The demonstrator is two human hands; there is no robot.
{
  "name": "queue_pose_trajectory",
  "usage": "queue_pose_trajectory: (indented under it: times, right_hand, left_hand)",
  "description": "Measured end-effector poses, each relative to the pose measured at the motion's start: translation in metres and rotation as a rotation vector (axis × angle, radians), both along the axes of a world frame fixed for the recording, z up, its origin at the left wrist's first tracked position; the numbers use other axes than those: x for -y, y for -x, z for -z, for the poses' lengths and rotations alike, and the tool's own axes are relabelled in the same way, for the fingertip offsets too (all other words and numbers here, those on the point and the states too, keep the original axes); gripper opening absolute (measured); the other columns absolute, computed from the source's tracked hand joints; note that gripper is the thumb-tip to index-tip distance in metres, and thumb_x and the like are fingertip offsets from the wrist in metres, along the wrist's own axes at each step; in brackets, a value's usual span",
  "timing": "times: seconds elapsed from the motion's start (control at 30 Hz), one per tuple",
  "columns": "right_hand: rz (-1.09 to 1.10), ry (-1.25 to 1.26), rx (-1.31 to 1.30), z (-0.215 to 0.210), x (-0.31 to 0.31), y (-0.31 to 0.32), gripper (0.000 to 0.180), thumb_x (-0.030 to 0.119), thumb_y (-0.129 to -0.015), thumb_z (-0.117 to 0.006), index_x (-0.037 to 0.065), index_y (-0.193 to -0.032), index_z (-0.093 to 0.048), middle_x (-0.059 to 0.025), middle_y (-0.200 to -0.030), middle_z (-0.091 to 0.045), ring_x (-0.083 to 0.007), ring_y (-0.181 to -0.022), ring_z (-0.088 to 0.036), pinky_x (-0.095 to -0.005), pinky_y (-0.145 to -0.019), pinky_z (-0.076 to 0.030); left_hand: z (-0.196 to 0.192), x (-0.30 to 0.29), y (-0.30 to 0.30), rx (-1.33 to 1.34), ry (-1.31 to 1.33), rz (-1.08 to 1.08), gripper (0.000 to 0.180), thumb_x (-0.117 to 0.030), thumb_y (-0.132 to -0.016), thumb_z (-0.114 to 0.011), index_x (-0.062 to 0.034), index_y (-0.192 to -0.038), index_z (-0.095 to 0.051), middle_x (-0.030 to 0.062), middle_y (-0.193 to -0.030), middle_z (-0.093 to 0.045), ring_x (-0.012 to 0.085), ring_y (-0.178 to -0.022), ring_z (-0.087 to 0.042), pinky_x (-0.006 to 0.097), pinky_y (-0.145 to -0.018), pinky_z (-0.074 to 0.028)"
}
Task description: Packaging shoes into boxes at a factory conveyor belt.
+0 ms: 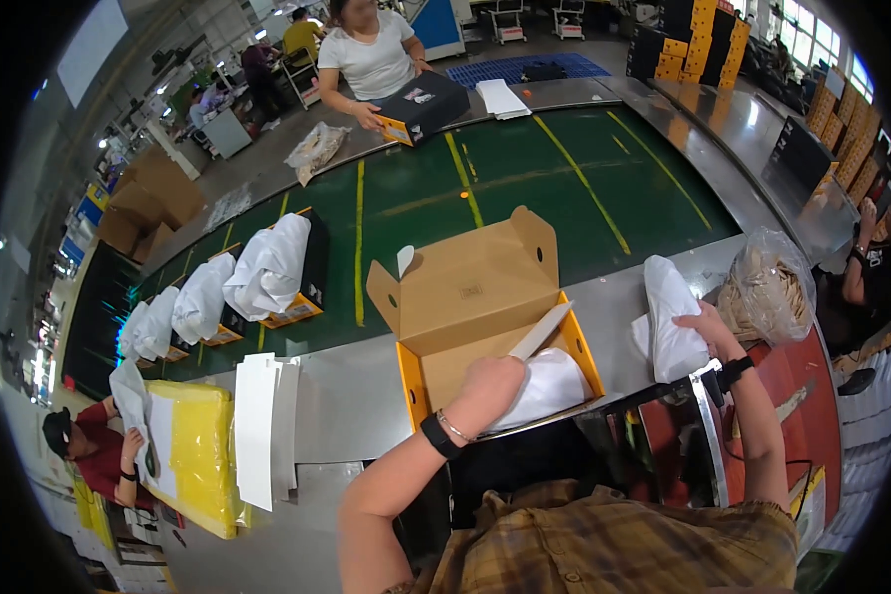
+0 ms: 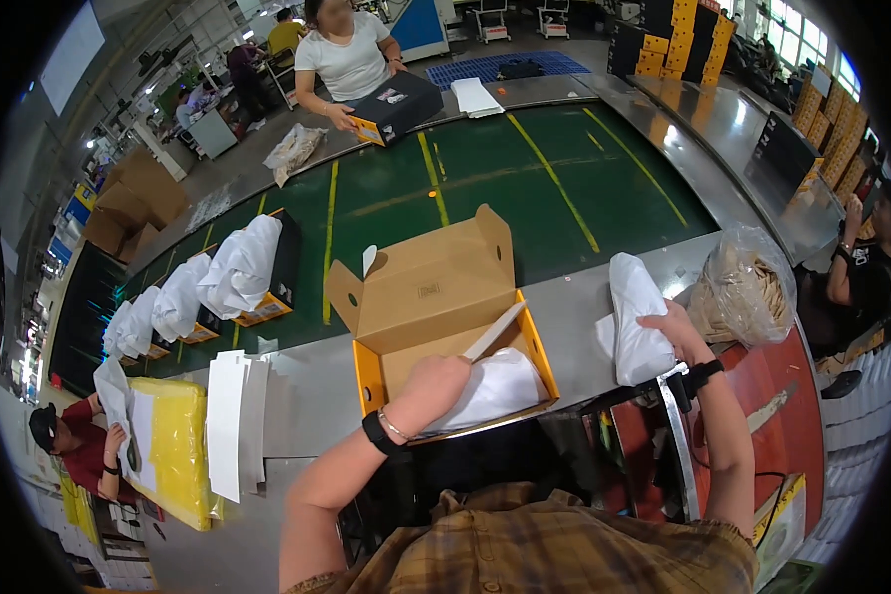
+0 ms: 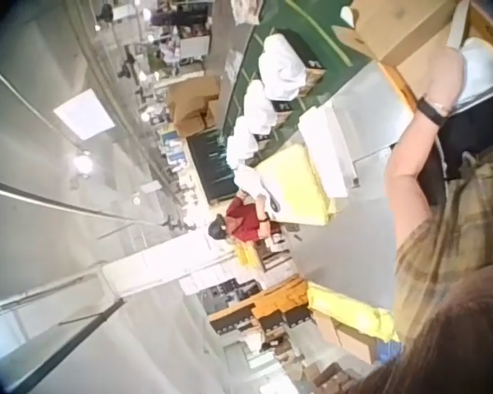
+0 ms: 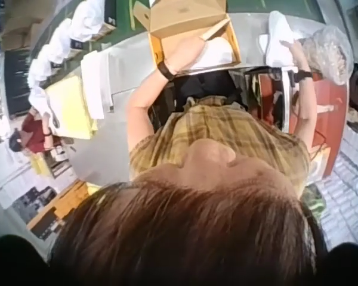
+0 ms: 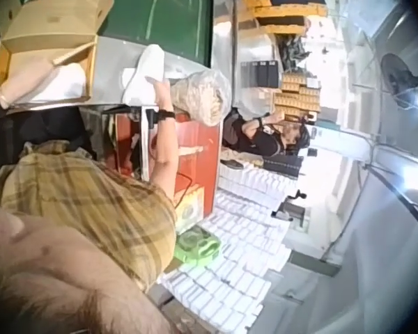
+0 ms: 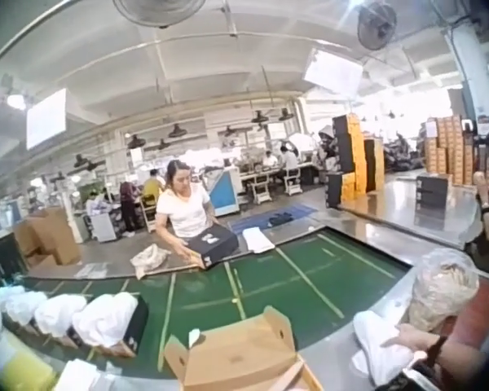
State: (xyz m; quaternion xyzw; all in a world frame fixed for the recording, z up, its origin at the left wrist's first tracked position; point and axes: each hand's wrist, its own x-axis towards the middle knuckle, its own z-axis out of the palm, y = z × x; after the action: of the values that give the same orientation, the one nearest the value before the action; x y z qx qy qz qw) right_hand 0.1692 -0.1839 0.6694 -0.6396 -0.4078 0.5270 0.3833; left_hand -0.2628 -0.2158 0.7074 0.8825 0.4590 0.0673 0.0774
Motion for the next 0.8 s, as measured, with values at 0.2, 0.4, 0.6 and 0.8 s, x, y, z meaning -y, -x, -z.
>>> queue_pose_trajectory:
  times: [0.2, 0.4, 0.6, 0.8]
  right_hand:
    - [0.115, -0.136, -0.504, -0.085, 0.025, 0.052, 0.051, 0.014, -0.081, -0.071, -0.004, -0.124, -0.051, -0.0126, -0.106, -0.064, -0.0213, -0.092, -0.066, -0.0341, -0.085, -0.055]
    - [0.092, -0.554, -0.358, -0.152, 0.056, 0.149, 0.068, 0.015, -0.078, -0.075, -0.005, -0.132, -0.041, -0.0131, -0.117, -0.06, -0.0225, -0.102, -0.063, -0.0337, -0.091, -0.051]
    - [-0.553, -0.773, -0.693, -0.153, 0.084, 0.272, 0.094, 0.022, -0.087, -0.066, -0.003, -0.151, -0.002, -0.0166, -0.157, -0.008, -0.0243, -0.146, -0.01, -0.0359, -0.117, -0.012]
    - [-0.932, -0.73, 0.417, -0.072, 0.026, 0.28, 0.064, 0.033, -0.093, -0.054, 0.002, -0.145, -0.031, -0.0202, -0.144, -0.037, -0.0335, -0.137, -0.03, -0.0406, -0.114, -0.024]
  left_hand:
    - [0.036, -0.005, 0.01, -0.125, 0.059, 0.057, 0.014, -0.01, -0.081, -0.058, -0.0004, -0.084, -0.067, 0.0188, -0.074, -0.067, 0.0348, -0.072, -0.068, 0.043, -0.063, -0.055]
    - [-0.096, 0.004, 0.014, 0.312, 0.304, -0.1, 0.08, -0.051, -0.088, -0.06, 0.0, -0.143, -0.033, 0.029, -0.111, -0.061, 0.0432, -0.104, -0.06, 0.044, -0.088, -0.05]
    - [-0.136, 0.055, 0.008, 0.134, -0.312, 0.09, 0.121, -0.027, -0.063, -0.088, -0.0035, -0.151, -0.009, 0.0214, -0.149, -0.032, 0.032, -0.136, -0.037, 0.044, -0.108, -0.035]
    - [-0.132, 0.032, 0.096, 0.558, 0.017, -0.113, 0.092, -0.015, -0.058, -0.082, -0.0075, -0.14, -0.043, 0.0185, -0.132, -0.049, 0.0375, -0.121, -0.048, 0.042, -0.102, -0.039]
